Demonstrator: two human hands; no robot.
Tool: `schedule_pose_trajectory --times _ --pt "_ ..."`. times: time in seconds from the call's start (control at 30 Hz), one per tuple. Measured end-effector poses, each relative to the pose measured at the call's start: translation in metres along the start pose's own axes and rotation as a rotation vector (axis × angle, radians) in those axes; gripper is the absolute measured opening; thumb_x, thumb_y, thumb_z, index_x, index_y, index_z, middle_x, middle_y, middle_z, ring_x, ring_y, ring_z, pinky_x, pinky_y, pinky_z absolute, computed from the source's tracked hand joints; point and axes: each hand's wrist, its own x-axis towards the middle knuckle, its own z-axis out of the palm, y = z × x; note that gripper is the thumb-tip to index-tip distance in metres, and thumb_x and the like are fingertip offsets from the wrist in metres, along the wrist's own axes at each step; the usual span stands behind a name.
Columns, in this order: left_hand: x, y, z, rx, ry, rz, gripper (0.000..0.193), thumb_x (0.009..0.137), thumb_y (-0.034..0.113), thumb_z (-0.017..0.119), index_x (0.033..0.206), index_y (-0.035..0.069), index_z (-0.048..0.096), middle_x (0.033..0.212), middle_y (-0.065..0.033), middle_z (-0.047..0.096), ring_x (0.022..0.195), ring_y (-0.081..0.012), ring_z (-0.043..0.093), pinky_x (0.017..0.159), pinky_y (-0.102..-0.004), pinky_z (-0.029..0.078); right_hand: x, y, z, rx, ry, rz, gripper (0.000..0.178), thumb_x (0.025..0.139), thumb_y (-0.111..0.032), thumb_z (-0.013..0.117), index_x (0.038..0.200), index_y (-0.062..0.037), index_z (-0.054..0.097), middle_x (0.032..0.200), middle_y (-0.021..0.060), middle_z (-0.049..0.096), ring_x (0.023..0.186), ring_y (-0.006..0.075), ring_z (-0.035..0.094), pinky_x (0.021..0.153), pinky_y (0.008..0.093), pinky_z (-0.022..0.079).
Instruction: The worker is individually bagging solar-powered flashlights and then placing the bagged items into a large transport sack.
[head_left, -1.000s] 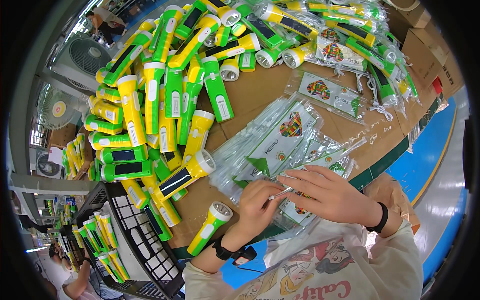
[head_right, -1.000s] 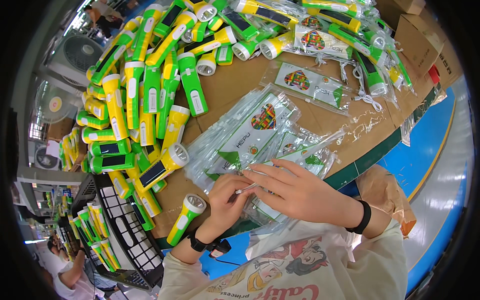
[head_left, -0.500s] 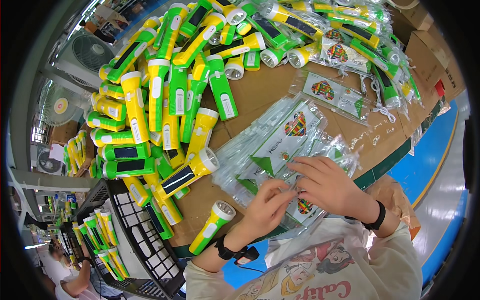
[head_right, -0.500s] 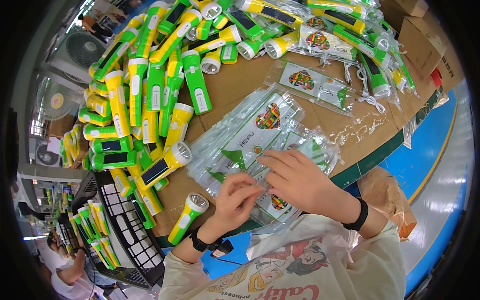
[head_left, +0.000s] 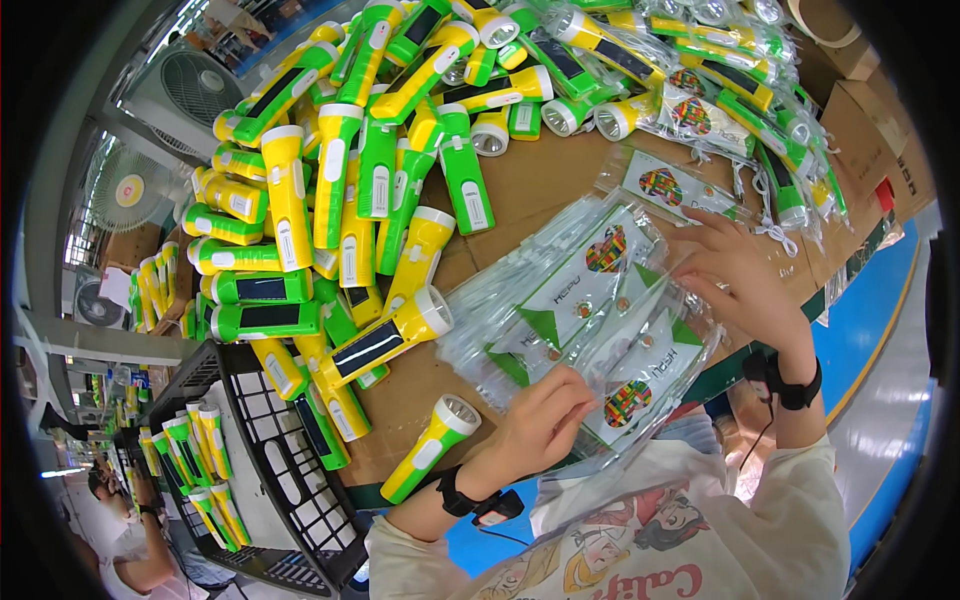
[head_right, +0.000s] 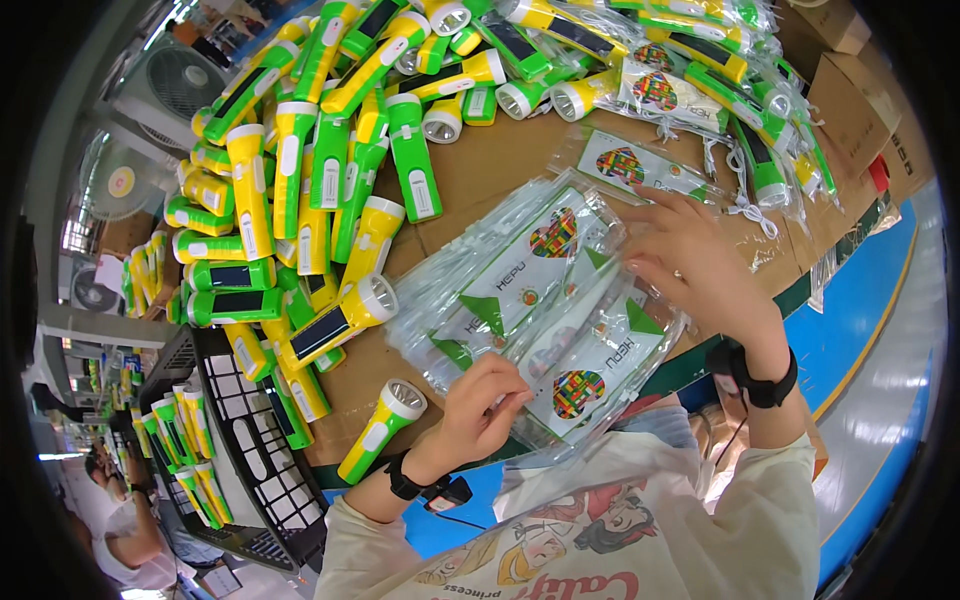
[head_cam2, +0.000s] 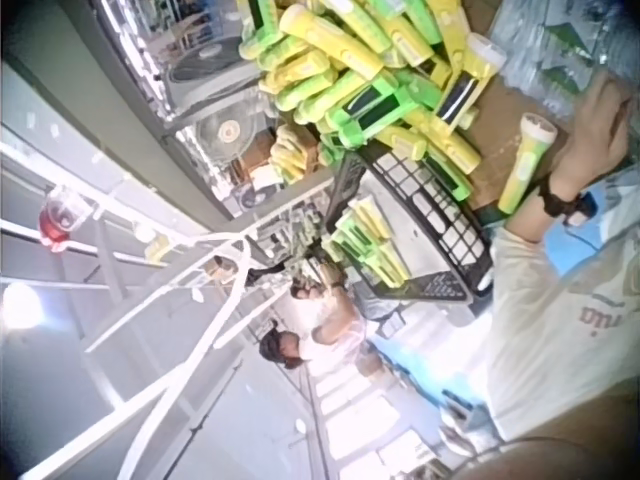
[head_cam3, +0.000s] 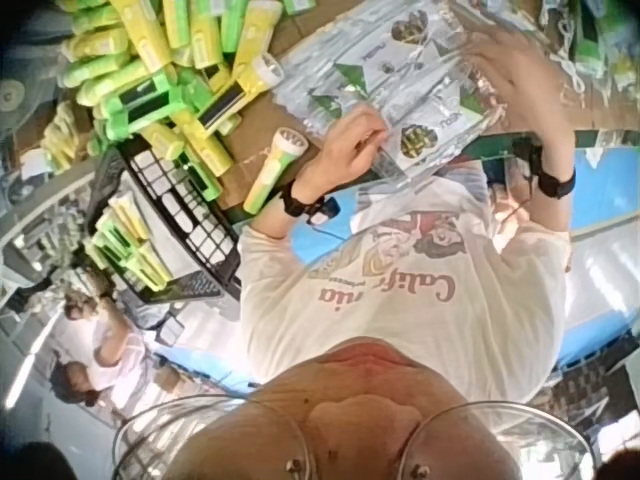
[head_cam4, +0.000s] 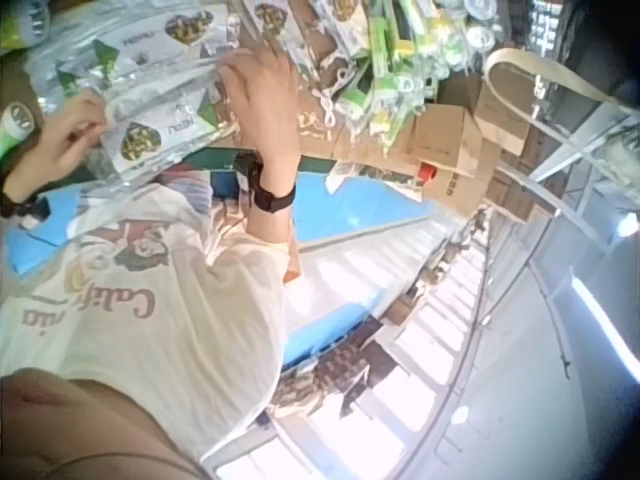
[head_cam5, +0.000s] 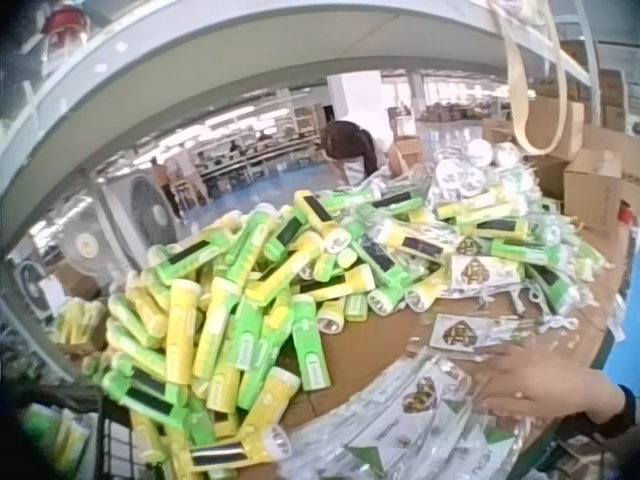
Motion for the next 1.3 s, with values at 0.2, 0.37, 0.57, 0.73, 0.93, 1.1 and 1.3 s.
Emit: schedule_pose_trajectory --times 0.2,0.37,0.57,0.73,0.93,1.1,1.3 --pt "-0.004 -0.015 0.007 -0.001 -0.165 0.013 0.015 0.082 -0.004 0.064 0.096 0.001 0.06 0.095 -0.0146 0.059 0.072 -0.0296 0.059 0.06 -0.0346 0.047 0.033 -0.088 0.041 0.156 -0.021 -0.616 0.028 0.078 -0.014 0.061 0.105 -0.0061 0.06 0.112 0.0102 0.061 0.11 0.0299 0.055 0.09 0.0414 0.045" --pt "-0.025 -0.011 0.001 0.034 -0.167 -0.033 0.015 0.082 -0.004 0.064 0.096 0.001 0.061 0.098 -0.0157 0.059 0.076 -0.031 0.06 0.063 -0.0364 0.048 0.051 -0.178 0.148 -0.017 0.0 -0.963 0.034 0.069 -0.023 0.069 0.097 -0.0068 0.058 0.09 0.0027 0.057 0.088 0.0195 0.054 0.072 0.0331 0.04" --pt "-0.026 -0.027 0.011 0.006 -0.178 -0.022 0.016 0.081 -0.004 0.064 0.096 0.002 0.062 0.102 -0.017 0.06 0.081 -0.0327 0.061 0.066 -0.0384 0.049 0.056 -0.179 0.167 -0.239 -0.08 -0.891 0.029 0.076 -0.026 0.065 0.097 -0.0092 0.056 0.088 0.0019 0.054 0.086 0.0176 0.053 0.075 0.0332 0.039" --pt "-0.041 -0.029 0.009 0.043 -0.102 -0.037 0.017 0.08 -0.004 0.065 0.095 0.002 0.063 0.105 -0.0182 0.06 0.084 -0.0341 0.062 0.068 -0.0401 0.05 0.064 -0.139 0.098 0.158 -0.098 -0.644 0.036 0.076 -0.026 0.07 0.102 -0.0073 0.055 0.092 0.004 0.057 0.09 0.0206 0.055 0.079 0.0351 0.04" --pt "-0.006 -0.01 0.002 0.212 0.098 0.107 0.025 0.073 -0.011 0.066 0.095 0.001 0.065 0.102 -0.0153 0.054 0.079 -0.0258 0.059 0.064 -0.0339 0.048 0.029 -0.059 0.025 0.82 -0.137 -0.039 0.044 0.084 -0.013 0.071 0.123 -0.0068 0.052 0.116 0.0096 0.061 0.114 0.0223 0.056 0.096 0.0394 0.043" --pt "-0.003 -0.005 -0.001 0.202 0.159 0.123 0.026 0.069 -0.01 0.073 0.089 0.004 0.065 0.089 -0.0104 0.049 0.074 -0.0209 0.05 0.061 -0.0283 0.042 0.014 -0.047 0.015 1.206 -0.102 0.055 0.048 0.076 0.004 0.075 0.117 -0.0037 0.051 0.121 0.015 0.061 0.116 0.025 0.058 0.1 0.0402 0.047" --pt "-0.004 -0.006 0.0 0.183 0.132 0.185 0.028 0.068 -0.01 0.074 0.088 0.006 0.062 0.088 -0.0099 0.05 0.074 -0.022 0.052 0.06 -0.031 0.043 0.01 -0.042 0.002 0.385 -0.063 -0.336 0.038 0.077 -0.011 0.07 0.113 -0.008 0.059 0.115 0.0058 0.062 0.111 0.0211 0.061 0.087 0.0361 0.049"
